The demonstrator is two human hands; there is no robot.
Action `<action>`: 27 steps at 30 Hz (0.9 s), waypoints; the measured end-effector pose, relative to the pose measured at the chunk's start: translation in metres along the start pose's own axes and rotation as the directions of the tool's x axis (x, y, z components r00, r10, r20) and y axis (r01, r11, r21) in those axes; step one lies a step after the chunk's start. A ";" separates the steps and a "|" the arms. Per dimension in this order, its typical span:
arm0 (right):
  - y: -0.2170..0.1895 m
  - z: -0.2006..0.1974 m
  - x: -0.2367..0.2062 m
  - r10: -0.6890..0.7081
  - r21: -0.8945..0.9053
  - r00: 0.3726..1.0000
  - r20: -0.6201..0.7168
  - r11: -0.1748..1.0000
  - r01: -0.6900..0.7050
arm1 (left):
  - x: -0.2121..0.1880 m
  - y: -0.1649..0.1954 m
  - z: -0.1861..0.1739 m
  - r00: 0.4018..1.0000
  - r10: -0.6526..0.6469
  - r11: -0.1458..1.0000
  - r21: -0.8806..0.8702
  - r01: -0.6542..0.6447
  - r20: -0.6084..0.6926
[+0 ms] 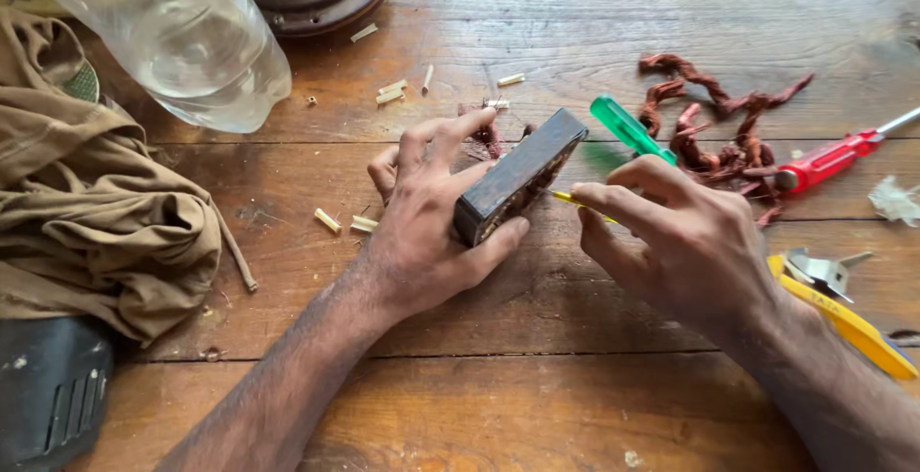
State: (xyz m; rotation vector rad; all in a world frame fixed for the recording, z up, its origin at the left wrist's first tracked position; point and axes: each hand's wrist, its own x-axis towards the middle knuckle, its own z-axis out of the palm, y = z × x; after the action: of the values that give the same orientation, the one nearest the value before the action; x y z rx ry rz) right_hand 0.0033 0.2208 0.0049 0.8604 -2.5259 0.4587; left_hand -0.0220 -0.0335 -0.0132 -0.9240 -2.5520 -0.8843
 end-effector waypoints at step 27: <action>-0.027 -0.009 -0.004 0.184 0.025 0.975 0.126 0.982 -0.189 | -0.006 -0.001 0.014 0.999 -0.048 0.999 0.017 0.048 0.004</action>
State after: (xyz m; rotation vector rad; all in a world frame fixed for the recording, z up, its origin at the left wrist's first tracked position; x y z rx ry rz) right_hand 0.0260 0.2067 0.0149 0.6857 -2.7338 0.5273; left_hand -0.0186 -0.0281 -0.0271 -0.8642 -2.5910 -0.8741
